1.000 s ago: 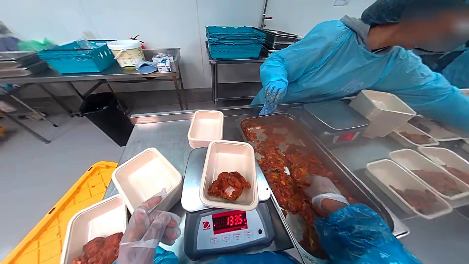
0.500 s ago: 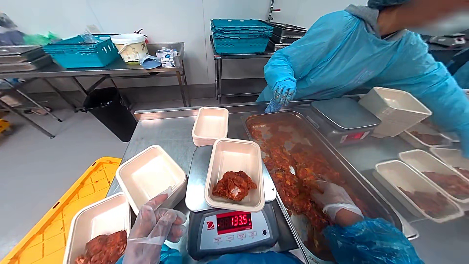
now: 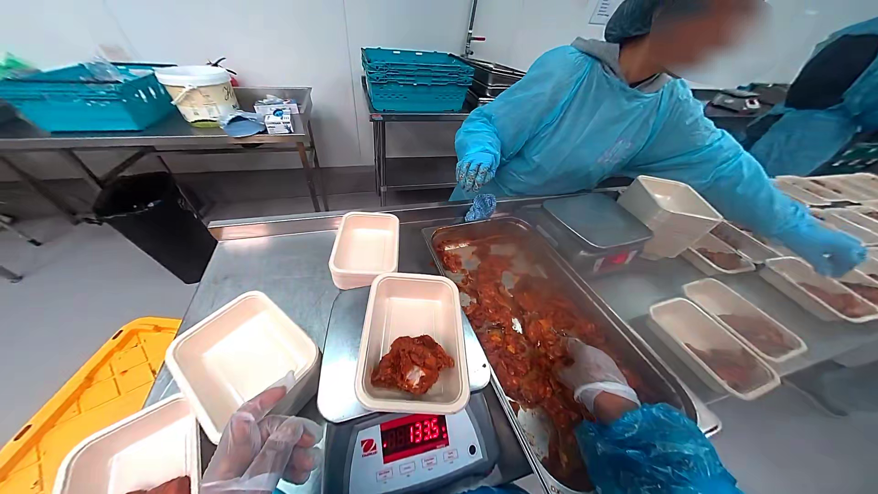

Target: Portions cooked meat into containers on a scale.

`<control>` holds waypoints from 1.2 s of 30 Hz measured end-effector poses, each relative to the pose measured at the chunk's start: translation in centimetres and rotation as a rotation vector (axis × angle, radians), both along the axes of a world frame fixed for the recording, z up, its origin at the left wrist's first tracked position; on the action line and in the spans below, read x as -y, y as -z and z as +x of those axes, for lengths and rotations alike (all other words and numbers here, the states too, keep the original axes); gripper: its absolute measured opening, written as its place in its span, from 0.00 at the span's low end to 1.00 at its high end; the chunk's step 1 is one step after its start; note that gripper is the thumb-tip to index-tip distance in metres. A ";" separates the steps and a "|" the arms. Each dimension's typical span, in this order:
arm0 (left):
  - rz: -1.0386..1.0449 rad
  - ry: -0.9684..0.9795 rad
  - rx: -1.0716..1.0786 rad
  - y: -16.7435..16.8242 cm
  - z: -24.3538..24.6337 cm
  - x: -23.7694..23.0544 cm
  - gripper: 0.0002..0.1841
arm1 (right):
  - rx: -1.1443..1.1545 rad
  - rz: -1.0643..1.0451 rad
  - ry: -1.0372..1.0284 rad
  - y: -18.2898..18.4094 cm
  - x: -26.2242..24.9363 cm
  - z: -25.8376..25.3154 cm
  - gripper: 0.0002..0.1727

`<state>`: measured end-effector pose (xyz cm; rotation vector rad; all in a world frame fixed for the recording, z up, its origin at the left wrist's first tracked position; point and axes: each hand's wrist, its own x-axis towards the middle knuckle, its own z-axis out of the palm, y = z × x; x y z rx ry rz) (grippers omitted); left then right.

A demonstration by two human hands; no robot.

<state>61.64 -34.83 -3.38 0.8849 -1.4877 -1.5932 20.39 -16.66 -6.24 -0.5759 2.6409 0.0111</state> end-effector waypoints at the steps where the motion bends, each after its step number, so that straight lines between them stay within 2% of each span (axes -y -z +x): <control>1: 0.003 -0.004 -0.002 -0.1 -0.1 -0.1 0.21 | -0.009 -0.005 0.006 0.3 -0.1 -0.1 0.27; 6: 0.030 -0.032 -0.051 0.1 -0.5 -0.5 0.20 | -0.013 0.015 0.009 0.9 -0.2 -0.3 0.39; 17: 0.010 0.011 -0.008 0.4 -0.7 -0.8 0.21 | -0.018 0.037 -0.094 -0.3 0.4 0.9 0.21; 25: -0.008 0.011 -0.011 0.9 -0.1 -0.5 0.19 | 0.009 0.061 -0.113 -1.0 0.3 1.6 0.19; 32: -0.001 0.008 -0.014 0.9 0.0 -0.6 0.19 | 0.020 0.224 -0.139 -1.8 0.7 2.1 0.25; 36: -0.009 0.005 -0.028 1.0 0.1 -0.7 0.18 | 0.032 0.301 -0.145 -2.1 0.5 2.6 0.33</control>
